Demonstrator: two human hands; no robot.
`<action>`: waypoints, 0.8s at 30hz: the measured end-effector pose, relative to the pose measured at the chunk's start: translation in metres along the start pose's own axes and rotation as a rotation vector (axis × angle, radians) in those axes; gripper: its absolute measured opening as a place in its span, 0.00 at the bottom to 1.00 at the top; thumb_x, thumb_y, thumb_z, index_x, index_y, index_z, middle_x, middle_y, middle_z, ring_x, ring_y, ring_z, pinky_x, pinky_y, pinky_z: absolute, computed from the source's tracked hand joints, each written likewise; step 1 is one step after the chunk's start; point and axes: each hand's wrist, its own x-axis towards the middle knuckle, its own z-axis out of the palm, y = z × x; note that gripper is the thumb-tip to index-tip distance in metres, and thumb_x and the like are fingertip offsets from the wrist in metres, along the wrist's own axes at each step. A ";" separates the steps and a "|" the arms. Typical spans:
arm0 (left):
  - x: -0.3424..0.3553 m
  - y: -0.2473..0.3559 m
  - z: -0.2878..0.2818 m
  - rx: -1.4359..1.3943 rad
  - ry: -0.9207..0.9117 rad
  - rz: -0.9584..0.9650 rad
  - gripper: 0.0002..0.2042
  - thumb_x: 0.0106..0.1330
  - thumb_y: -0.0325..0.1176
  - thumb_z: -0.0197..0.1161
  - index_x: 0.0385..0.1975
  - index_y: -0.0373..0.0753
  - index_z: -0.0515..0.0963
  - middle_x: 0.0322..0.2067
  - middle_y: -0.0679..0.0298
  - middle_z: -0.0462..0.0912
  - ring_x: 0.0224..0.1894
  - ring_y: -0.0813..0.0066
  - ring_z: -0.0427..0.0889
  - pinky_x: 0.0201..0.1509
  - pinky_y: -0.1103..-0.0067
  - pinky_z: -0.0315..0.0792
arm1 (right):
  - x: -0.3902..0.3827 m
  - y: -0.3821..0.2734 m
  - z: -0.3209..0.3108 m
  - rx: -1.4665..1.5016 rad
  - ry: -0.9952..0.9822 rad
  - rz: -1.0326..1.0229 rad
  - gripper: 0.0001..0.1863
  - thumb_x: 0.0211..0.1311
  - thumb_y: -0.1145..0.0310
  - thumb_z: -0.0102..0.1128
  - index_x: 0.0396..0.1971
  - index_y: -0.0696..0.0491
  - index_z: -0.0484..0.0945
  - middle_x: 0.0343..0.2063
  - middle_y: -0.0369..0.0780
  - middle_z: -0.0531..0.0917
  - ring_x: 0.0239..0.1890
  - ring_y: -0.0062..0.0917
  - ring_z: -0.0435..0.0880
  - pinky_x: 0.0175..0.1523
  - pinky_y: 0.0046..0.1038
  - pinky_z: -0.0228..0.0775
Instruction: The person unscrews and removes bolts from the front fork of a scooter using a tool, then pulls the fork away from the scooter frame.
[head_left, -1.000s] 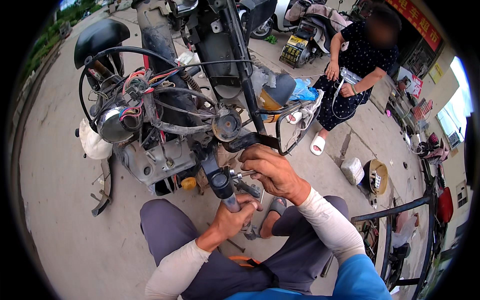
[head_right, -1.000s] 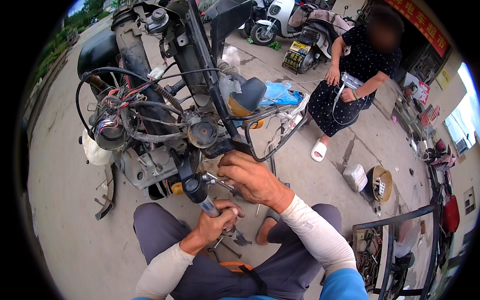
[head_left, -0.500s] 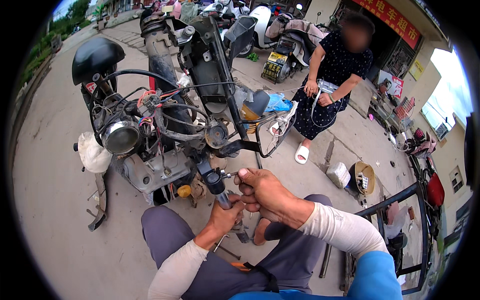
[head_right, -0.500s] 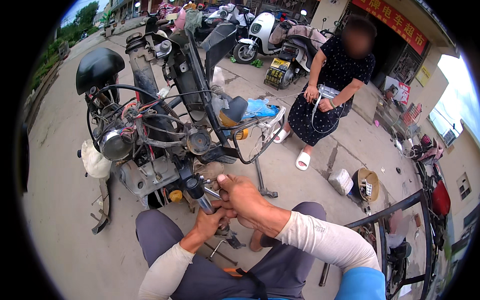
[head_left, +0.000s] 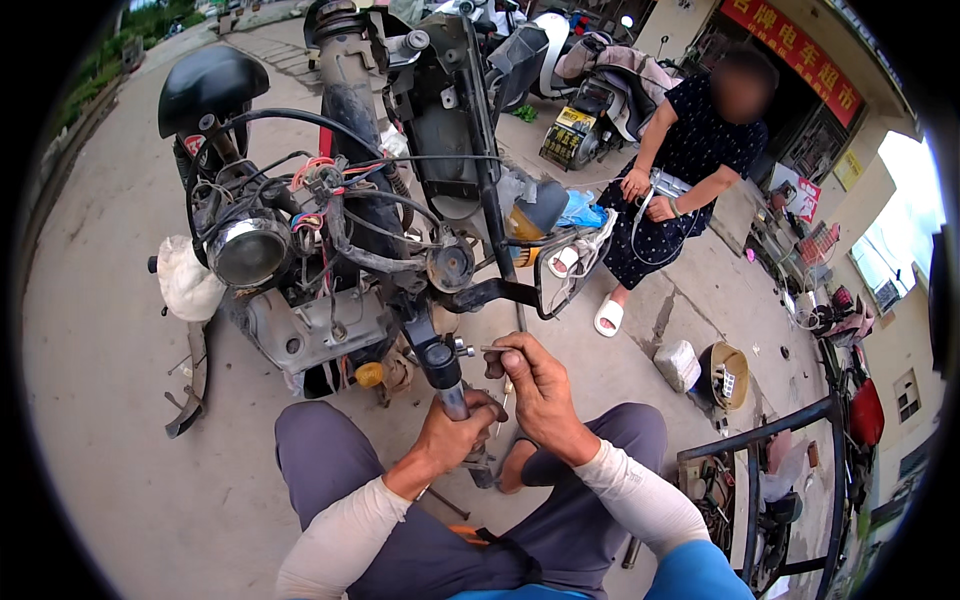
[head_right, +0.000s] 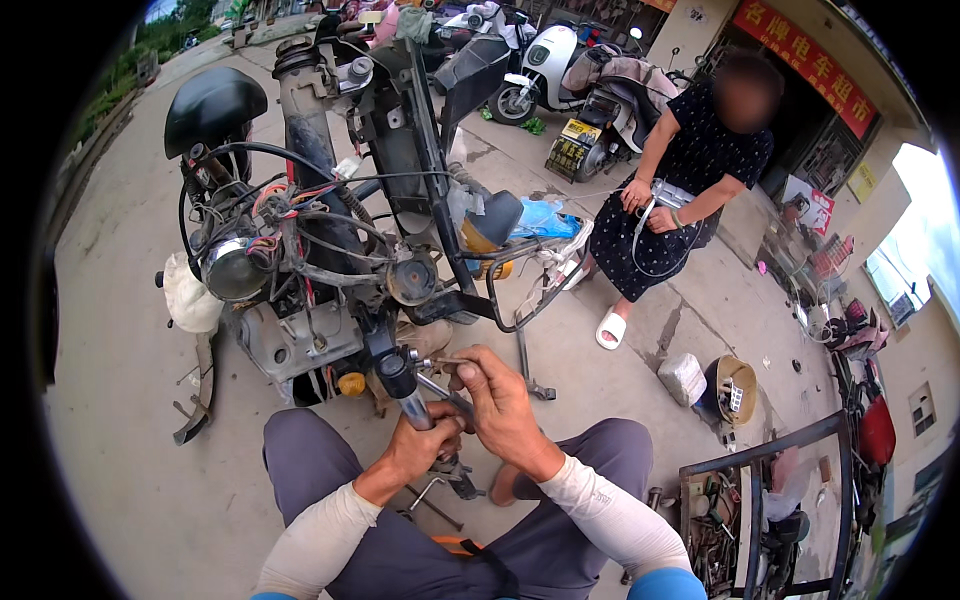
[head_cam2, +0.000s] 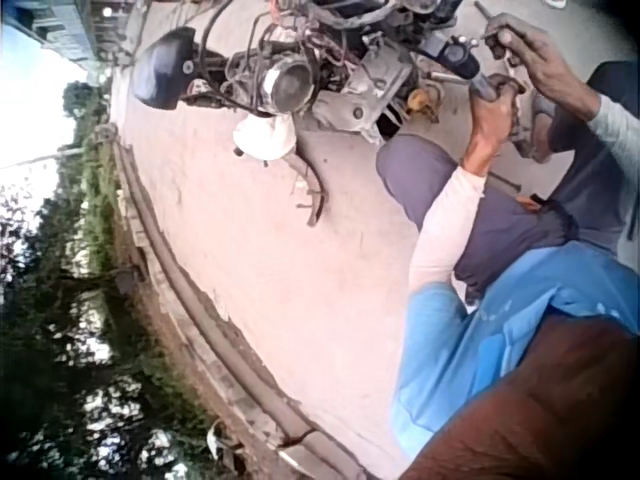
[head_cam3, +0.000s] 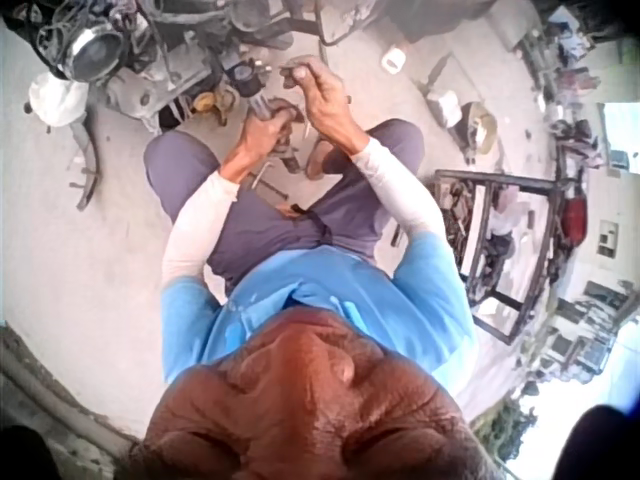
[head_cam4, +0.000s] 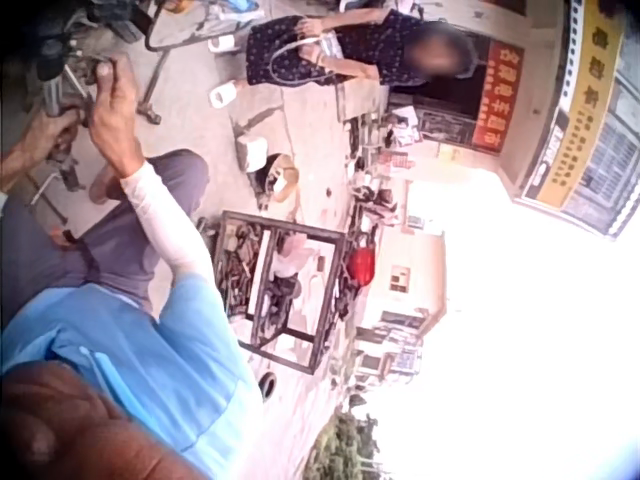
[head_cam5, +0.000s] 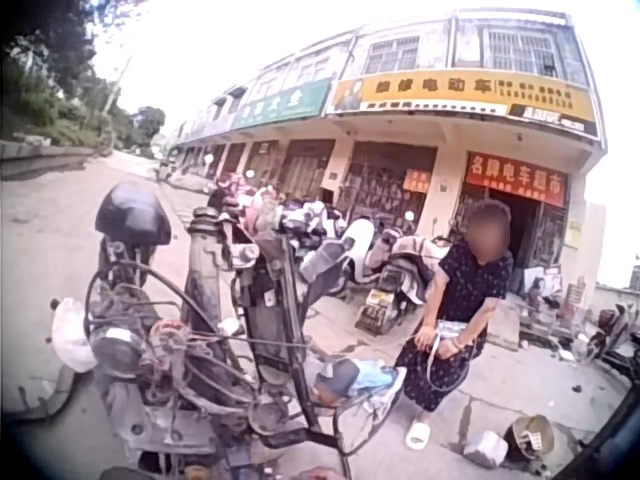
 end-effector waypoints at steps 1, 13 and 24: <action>-0.001 0.004 0.002 -0.022 0.009 0.005 0.07 0.64 0.28 0.57 0.28 0.31 0.79 0.15 0.70 0.71 0.15 0.85 0.66 0.19 0.83 0.59 | 0.003 0.004 0.000 -0.016 -0.014 -0.063 0.13 0.75 0.65 0.46 0.42 0.60 0.73 0.30 0.36 0.77 0.33 0.19 0.75 0.41 0.22 0.69; -0.001 -0.001 0.000 -0.009 -0.034 -0.028 0.10 0.67 0.29 0.53 0.31 0.29 0.77 0.14 0.71 0.67 0.16 0.85 0.62 0.21 0.83 0.60 | 0.057 0.016 -0.030 -0.381 -0.273 -0.736 0.16 0.49 0.84 0.60 0.40 0.58 0.75 0.36 0.45 0.77 0.39 0.42 0.80 0.46 0.38 0.74; 0.001 -0.002 0.005 0.015 -0.023 0.017 0.09 0.68 0.28 0.53 0.31 0.29 0.77 0.14 0.70 0.67 0.16 0.84 0.64 0.20 0.82 0.60 | 0.045 0.038 -0.004 -0.225 -0.025 -0.604 0.13 0.72 0.66 0.47 0.29 0.58 0.69 0.22 0.42 0.71 0.21 0.32 0.70 0.27 0.30 0.63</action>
